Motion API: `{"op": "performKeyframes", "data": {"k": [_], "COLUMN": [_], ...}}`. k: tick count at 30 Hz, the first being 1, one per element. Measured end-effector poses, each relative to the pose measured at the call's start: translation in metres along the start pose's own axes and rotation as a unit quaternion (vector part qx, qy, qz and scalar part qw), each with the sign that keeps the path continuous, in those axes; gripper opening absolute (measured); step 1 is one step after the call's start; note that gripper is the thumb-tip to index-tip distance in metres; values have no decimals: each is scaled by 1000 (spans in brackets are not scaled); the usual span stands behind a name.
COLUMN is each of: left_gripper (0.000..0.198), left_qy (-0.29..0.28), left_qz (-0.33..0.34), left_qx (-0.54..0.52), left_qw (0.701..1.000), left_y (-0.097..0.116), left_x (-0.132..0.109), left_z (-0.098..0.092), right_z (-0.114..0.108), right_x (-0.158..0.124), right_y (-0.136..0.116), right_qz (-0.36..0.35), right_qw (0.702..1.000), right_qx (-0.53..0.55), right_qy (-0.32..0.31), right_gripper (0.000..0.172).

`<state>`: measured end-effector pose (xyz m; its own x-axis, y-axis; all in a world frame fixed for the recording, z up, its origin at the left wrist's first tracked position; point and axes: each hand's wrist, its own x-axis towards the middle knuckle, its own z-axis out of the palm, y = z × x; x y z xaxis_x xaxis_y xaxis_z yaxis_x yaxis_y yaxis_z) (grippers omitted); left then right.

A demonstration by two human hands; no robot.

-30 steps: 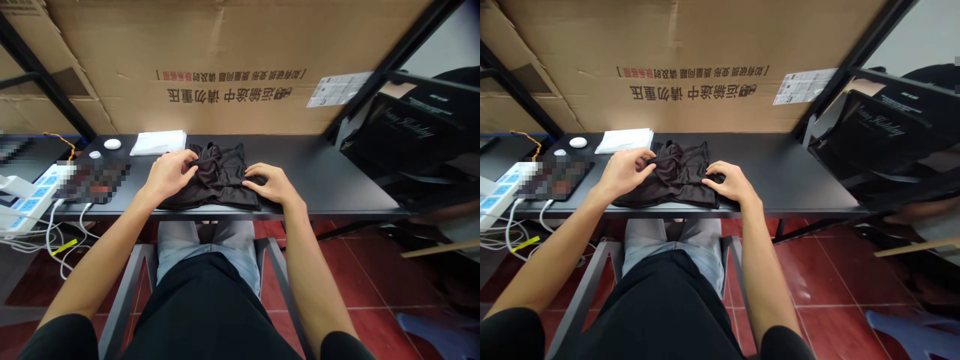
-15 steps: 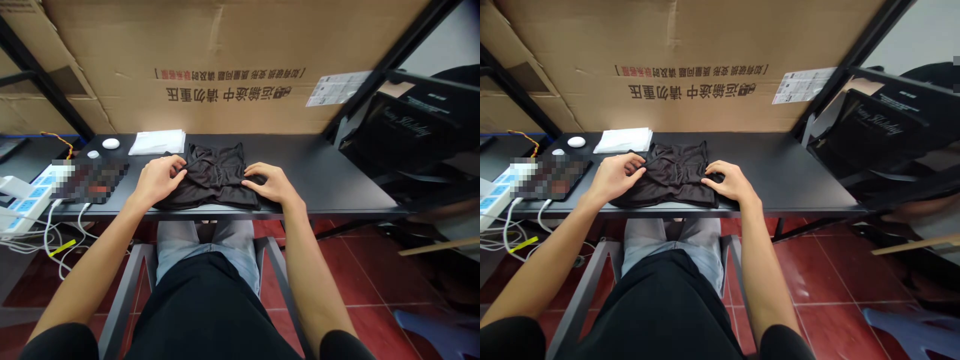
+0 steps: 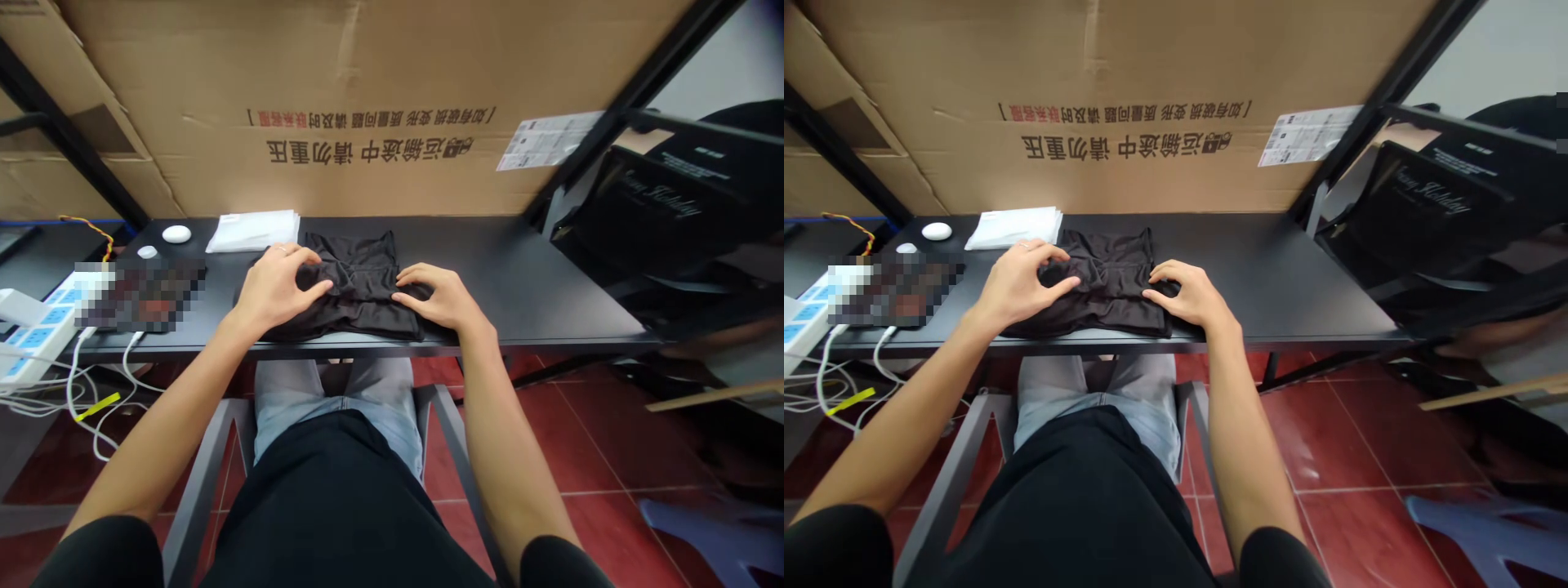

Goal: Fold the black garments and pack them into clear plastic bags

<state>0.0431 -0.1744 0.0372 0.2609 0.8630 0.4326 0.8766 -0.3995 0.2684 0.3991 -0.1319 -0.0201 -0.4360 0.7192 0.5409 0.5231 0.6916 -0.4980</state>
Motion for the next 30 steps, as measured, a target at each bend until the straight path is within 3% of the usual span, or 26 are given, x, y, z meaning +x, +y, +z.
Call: {"op": "performKeyframes", "data": {"k": [5, 11, 24, 30], "left_gripper": [39, 22, 24, 25], "left_qy": [-40, -65, 4, 36], "left_qz": [73, 72, -27, -56], "left_qx": [56, 87, 69, 66], "left_qw": [995, 992, 997, 996], "left_y": [32, 39, 6, -11], "left_x": [14, 22, 31, 26], "left_z": [15, 23, -30, -43], "right_z": [0, -1, 0, 0], "right_x": [1, 1, 1, 0], "right_y": [1, 2, 1, -2], "right_qz": [-1, -1, -9, -1], "right_qw": [1000, 1000, 1000, 1000], "right_qx": [1, 5, 13, 6], "right_qy": [-1, -6, -6, 1], "right_gripper": [26, 26, 23, 22]}}
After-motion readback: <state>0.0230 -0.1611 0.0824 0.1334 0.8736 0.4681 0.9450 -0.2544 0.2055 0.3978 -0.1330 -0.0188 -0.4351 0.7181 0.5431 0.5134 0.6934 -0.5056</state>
